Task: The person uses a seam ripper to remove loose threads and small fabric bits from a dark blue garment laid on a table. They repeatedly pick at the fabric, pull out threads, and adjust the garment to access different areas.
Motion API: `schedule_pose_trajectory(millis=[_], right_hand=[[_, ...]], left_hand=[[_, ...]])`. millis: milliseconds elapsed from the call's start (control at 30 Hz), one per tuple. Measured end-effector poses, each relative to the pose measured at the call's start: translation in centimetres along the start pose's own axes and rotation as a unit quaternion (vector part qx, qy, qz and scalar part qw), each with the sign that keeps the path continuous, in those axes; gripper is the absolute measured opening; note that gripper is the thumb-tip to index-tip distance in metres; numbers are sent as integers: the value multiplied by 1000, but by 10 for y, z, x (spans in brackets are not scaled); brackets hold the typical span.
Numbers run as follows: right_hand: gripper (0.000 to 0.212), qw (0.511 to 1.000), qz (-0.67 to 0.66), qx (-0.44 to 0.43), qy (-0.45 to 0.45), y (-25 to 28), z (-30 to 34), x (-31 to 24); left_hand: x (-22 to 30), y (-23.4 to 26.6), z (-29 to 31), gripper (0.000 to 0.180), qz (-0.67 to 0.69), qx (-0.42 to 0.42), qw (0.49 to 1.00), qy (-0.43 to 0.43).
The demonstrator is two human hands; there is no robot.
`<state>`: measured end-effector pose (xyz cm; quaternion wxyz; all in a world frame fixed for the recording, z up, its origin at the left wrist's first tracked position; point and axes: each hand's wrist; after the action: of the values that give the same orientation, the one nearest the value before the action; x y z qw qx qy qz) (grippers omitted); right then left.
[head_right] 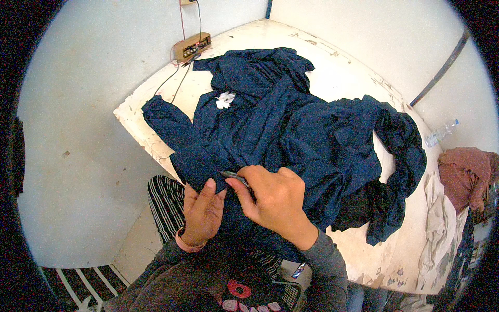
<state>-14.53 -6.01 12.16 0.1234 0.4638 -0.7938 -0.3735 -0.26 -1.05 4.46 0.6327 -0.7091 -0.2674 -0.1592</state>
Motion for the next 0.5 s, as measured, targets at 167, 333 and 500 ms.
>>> schedule_pose_trajectory(millis=[167,333,500], right_hand=[[18,997,-72,18,-39,6,-6,6],[19,994,-98,-24,-30,3,-1,6],[21,995,-87,-42,-14,1,0,5]], left_hand=[[11,7,-6,41,112,25,993,38],[20,-1,-8,37,168,25,984,62],[22,-7,-7,34,195,39,977,78]])
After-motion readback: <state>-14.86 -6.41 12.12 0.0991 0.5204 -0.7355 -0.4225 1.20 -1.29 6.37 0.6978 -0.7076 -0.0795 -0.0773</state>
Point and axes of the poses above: each hand's wrist, its own z-axis away from the middle knuckle, its own y-axis out of the back of the hand, x = y × z, and after that the axes turned 7 degrees about y, right-handed
